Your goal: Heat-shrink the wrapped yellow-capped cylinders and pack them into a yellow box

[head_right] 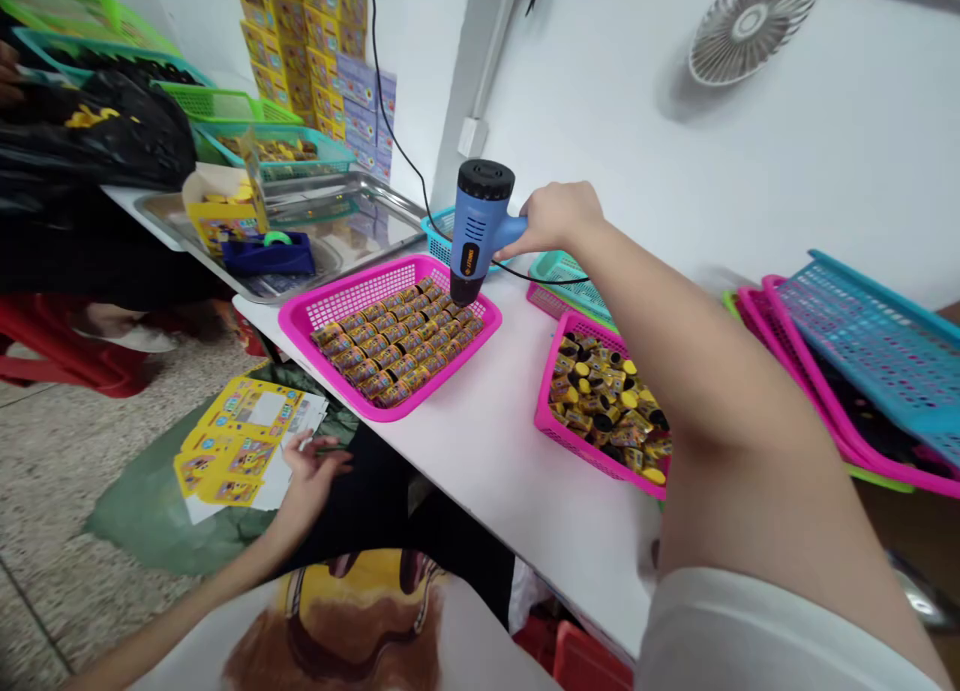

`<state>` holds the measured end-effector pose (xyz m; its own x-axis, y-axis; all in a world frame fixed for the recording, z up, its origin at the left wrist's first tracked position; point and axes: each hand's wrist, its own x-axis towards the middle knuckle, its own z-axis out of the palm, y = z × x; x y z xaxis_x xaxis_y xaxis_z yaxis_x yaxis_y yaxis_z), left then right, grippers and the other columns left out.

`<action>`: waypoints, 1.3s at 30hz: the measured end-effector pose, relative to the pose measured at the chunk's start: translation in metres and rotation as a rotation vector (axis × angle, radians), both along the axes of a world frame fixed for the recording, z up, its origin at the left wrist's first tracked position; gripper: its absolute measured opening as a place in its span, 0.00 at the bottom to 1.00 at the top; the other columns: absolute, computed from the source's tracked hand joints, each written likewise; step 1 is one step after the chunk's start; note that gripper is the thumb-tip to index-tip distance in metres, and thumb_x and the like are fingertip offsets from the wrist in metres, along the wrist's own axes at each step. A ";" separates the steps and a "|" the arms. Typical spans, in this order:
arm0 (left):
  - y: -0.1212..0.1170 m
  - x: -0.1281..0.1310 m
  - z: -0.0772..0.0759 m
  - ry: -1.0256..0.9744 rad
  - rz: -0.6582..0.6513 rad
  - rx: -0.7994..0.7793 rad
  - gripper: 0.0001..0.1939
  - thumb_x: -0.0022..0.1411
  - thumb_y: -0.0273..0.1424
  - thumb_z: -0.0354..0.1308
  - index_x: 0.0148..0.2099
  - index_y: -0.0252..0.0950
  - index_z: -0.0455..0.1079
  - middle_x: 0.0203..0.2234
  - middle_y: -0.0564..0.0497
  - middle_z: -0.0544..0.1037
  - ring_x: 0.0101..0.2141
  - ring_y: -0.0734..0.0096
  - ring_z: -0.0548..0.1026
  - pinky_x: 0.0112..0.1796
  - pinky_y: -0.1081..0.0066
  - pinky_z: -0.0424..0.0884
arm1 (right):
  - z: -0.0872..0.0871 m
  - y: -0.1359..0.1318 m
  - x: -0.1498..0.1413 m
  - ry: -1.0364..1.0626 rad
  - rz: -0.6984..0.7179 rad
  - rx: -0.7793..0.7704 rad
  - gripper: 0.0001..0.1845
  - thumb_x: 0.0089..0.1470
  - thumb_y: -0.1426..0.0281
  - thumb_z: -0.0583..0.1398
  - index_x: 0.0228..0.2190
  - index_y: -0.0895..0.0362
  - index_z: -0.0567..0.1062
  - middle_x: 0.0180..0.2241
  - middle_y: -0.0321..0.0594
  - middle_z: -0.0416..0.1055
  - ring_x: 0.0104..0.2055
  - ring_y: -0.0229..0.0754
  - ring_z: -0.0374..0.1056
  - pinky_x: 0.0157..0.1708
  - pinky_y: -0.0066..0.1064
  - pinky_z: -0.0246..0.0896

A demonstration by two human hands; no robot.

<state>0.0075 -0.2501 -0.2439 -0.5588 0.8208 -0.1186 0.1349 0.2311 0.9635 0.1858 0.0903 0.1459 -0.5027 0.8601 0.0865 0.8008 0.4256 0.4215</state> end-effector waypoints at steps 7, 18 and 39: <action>-0.028 0.045 -0.060 0.356 -0.275 -0.266 0.28 0.58 0.28 0.57 0.62 0.36 0.74 0.71 0.33 0.65 0.74 0.29 0.50 0.67 0.23 0.39 | 0.000 -0.001 0.019 -0.021 -0.046 -0.044 0.45 0.44 0.25 0.58 0.31 0.56 0.79 0.32 0.53 0.73 0.52 0.65 0.68 0.53 0.55 0.58; 0.029 0.042 -0.050 0.851 -0.619 -0.516 0.30 0.71 0.40 0.52 0.72 0.46 0.68 0.78 0.41 0.51 0.74 0.23 0.47 0.63 0.26 0.54 | 0.002 -0.026 0.030 -0.116 -0.062 -0.019 0.45 0.43 0.25 0.59 0.37 0.52 0.82 0.35 0.49 0.77 0.42 0.54 0.71 0.41 0.42 0.60; 0.030 0.036 -0.060 0.802 -0.540 -0.496 0.28 0.68 0.41 0.54 0.68 0.45 0.72 0.76 0.40 0.56 0.74 0.26 0.51 0.65 0.29 0.53 | -0.044 0.003 -0.049 0.212 -0.005 0.013 0.47 0.44 0.24 0.57 0.37 0.56 0.79 0.41 0.55 0.79 0.45 0.56 0.73 0.41 0.41 0.63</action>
